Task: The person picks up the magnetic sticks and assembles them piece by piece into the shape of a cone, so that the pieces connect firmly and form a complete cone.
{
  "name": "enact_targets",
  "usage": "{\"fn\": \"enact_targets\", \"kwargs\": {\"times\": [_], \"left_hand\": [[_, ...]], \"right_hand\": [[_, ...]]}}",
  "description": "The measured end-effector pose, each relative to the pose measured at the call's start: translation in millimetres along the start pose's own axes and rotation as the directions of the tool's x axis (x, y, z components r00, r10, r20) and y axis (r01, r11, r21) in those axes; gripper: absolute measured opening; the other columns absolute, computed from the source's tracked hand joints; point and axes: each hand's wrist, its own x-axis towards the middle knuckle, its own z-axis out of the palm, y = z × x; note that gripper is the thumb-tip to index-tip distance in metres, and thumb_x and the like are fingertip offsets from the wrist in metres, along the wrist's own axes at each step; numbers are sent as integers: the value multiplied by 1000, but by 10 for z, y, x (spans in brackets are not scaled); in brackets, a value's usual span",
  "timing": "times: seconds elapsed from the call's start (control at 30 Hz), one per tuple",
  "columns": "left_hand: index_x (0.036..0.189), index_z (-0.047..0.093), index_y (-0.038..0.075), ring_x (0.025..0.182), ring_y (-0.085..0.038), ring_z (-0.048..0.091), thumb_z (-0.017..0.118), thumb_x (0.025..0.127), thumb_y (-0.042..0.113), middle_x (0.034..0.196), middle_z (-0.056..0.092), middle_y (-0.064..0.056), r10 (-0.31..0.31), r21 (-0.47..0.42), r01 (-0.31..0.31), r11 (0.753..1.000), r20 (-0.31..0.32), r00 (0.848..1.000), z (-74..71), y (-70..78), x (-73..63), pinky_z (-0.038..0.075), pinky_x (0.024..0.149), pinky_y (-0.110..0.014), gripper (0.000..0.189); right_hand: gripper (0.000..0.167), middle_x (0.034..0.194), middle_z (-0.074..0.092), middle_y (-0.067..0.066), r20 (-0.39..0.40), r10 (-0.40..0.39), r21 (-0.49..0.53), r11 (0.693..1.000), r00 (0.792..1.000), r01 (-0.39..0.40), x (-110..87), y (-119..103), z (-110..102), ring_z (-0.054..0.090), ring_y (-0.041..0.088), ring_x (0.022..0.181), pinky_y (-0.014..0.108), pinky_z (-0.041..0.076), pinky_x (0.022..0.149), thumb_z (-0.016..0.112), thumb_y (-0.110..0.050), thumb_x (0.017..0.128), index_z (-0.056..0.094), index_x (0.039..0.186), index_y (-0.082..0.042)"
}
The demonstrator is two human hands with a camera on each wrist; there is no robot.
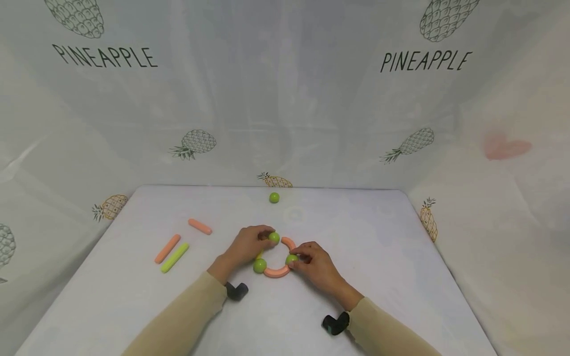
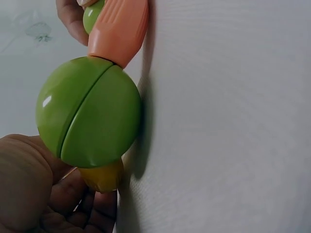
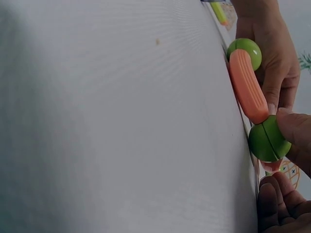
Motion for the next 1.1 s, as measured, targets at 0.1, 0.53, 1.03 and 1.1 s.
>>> {"fn": "enact_targets", "kwargs": {"times": [0.1, 0.53, 1.03, 1.1], "left_hand": [[133, 73, 20, 97, -11, 63, 77, 98, 32, 107, 73, 6, 5, -5, -5, 1000, 7, 1000, -3, -2, -1, 54, 92, -37, 37], [133, 74, 19, 94, -10, 62, 77, 98, 32, 104, 72, 7, 33, -15, -33, 999, 11, 999, -15, 3, -8, 54, 89, -36, 37], [137, 73, 21, 98, -11, 63, 76, 99, 27, 112, 75, 3, 60, 13, -60, 998, 21, 998, -30, 7, -21, 54, 91, -36, 38], [137, 73, 21, 98, -11, 63, 76, 99, 27, 113, 76, 2, 62, 18, -62, 998, 22, 998, -32, 3, -22, 54, 92, -37, 38]], "right_hand": [[25, 121, 65, 0, -2, 17, -2, 1000, 1000, -17, -1, -16, 0, 61, 13, 99, 27, 52, 84, 84, -25, 92, 79, 117, -20], [27, 92, 70, 3, -150, 227, -55, 970, 962, -238, 254, -268, 117, 60, 16, 80, 31, 50, 71, 73, -25, 97, 72, 114, -3], [21, 91, 71, 1, -163, 201, -14, 979, 966, -205, 258, -204, 147, 60, 13, 80, 29, 50, 72, 77, -19, 96, 76, 114, -8], [21, 92, 72, 1, -166, 202, -10, 978, 965, -207, 256, -202, 151, 60, 13, 80, 29, 50, 72, 76, -18, 97, 76, 115, -8]]}}
